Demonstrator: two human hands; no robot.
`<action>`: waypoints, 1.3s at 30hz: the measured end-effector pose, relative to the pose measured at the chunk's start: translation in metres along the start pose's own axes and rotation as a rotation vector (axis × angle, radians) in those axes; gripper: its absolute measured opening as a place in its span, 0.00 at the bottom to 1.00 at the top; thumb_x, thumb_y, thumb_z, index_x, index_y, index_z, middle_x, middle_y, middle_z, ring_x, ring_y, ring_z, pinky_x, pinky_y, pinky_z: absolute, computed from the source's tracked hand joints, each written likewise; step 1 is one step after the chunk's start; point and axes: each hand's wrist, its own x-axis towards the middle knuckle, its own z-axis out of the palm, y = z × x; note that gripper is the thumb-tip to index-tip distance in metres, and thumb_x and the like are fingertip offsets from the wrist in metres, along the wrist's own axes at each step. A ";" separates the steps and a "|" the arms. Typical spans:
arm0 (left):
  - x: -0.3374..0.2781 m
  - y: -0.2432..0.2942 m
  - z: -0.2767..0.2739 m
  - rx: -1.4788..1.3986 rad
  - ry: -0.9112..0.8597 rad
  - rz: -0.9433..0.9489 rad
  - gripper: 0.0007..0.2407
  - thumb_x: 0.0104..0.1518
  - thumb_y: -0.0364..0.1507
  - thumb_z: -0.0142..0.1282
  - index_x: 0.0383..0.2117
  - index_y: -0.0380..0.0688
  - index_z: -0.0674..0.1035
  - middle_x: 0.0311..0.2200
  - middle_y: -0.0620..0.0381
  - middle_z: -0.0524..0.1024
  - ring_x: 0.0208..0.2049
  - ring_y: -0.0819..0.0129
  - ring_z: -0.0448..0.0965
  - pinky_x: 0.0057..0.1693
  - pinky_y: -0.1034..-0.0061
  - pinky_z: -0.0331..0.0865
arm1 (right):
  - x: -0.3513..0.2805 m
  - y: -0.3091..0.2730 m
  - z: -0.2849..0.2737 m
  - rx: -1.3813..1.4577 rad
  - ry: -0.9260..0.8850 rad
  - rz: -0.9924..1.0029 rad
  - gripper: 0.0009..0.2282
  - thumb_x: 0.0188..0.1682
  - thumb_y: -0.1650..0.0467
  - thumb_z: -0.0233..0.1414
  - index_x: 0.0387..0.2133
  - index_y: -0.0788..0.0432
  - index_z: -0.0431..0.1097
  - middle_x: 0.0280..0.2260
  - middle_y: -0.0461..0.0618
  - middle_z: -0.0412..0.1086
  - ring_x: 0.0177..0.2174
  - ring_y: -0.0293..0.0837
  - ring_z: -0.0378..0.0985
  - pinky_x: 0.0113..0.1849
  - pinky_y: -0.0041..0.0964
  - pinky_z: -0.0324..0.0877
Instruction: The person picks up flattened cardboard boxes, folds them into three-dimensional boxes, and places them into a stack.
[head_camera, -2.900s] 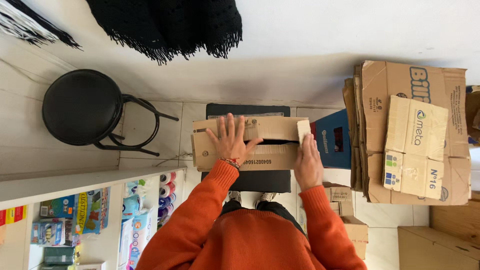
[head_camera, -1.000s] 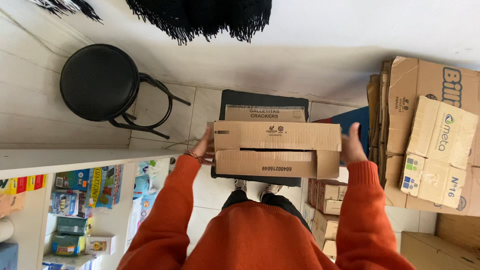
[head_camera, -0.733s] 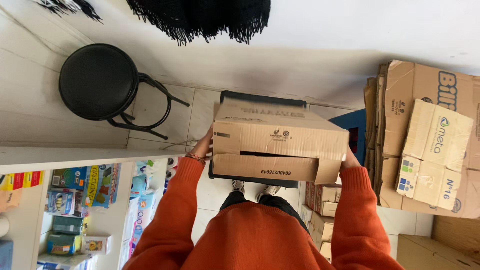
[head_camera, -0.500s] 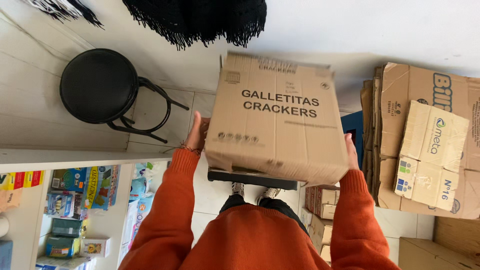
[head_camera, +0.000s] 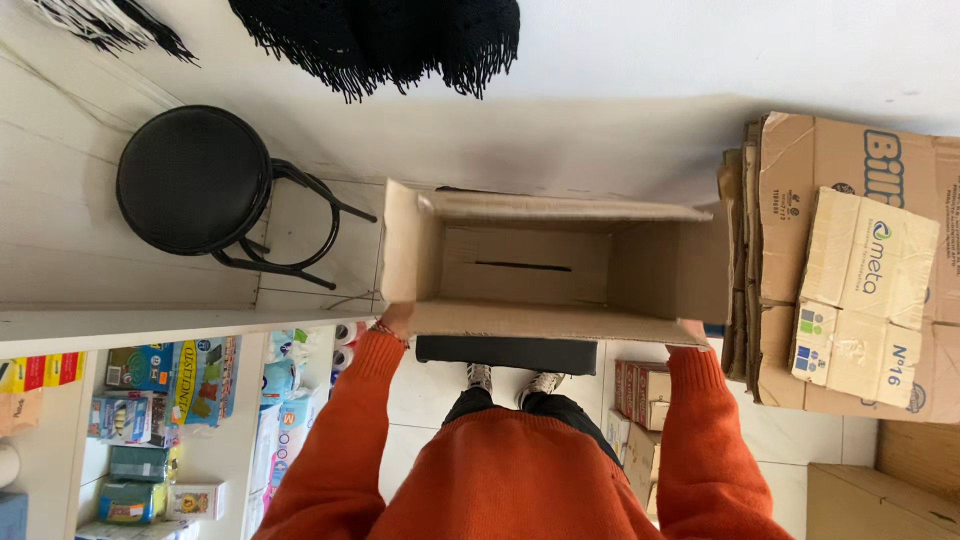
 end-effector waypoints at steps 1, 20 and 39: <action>0.018 -0.024 0.003 -0.126 -0.112 0.254 0.19 0.82 0.35 0.64 0.69 0.31 0.90 0.52 0.34 0.89 0.51 0.42 0.87 0.54 0.53 0.84 | -0.009 -0.007 -0.002 -0.110 -0.019 0.004 0.15 0.68 0.68 0.56 0.64 0.53 0.85 0.53 0.63 0.90 0.52 0.65 0.95 0.59 0.70 0.89; -0.061 -0.068 -0.025 -1.165 0.013 1.472 0.29 0.82 0.48 0.64 0.78 0.43 0.72 0.70 0.40 0.76 0.73 0.46 0.77 0.79 0.45 0.70 | 0.030 -0.169 0.000 -0.611 -0.452 0.027 0.20 0.70 0.78 0.54 0.74 0.53 0.72 0.45 0.62 0.86 0.45 0.61 0.91 0.53 0.69 0.84; -0.101 -0.098 -0.051 -1.042 0.109 0.984 0.30 0.87 0.53 0.48 0.88 0.52 0.77 0.86 0.39 0.73 0.88 0.36 0.66 0.91 0.40 0.52 | -0.041 -0.134 0.196 -1.258 -0.036 -0.830 0.71 0.33 0.29 0.75 0.89 0.55 0.65 0.81 0.59 0.65 0.86 0.74 0.53 0.83 0.87 0.33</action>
